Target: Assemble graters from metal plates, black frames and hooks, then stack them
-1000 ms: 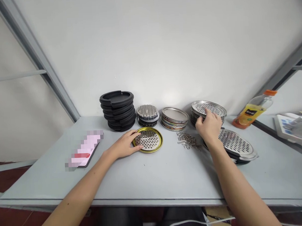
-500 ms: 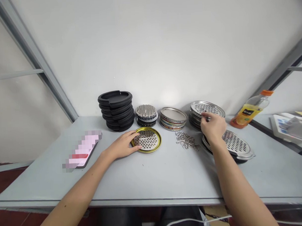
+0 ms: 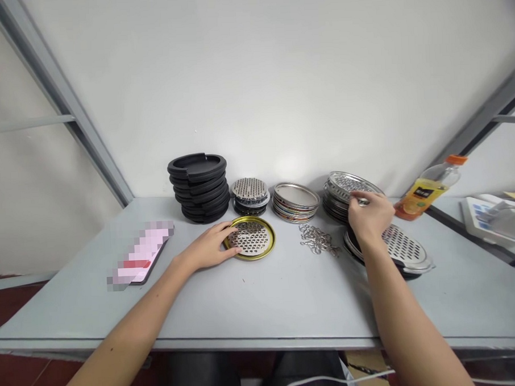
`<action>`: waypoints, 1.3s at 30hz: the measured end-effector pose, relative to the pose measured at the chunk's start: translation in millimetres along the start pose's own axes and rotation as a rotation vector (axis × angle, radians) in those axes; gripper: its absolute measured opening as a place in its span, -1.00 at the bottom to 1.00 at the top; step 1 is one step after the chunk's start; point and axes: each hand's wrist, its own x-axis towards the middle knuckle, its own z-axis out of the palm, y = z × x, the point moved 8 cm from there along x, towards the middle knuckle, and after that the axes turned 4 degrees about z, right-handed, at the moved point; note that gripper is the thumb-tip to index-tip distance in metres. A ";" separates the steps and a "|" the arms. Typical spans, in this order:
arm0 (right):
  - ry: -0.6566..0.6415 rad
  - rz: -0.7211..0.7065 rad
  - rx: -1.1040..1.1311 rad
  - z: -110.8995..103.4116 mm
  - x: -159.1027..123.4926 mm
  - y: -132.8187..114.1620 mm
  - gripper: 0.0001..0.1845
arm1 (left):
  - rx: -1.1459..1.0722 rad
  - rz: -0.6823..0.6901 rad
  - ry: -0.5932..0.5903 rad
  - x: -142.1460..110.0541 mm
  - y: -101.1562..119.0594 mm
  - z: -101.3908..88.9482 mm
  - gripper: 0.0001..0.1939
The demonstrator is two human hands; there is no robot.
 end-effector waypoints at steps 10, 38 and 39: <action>0.139 -0.039 0.055 -6.8 0.0 4.1 -0.75 | 0.002 -0.018 -0.014 -0.8 -2.7 0.5 -0.39; 0.079 -0.157 -0.007 4.8 -2.3 -6.9 -0.75 | -0.003 0.011 0.002 0.0 -2.6 1.4 -0.40; 0.075 -0.159 -0.018 5.9 -2.2 -6.8 -0.74 | -0.005 0.009 0.003 0.0 -2.8 1.5 -0.40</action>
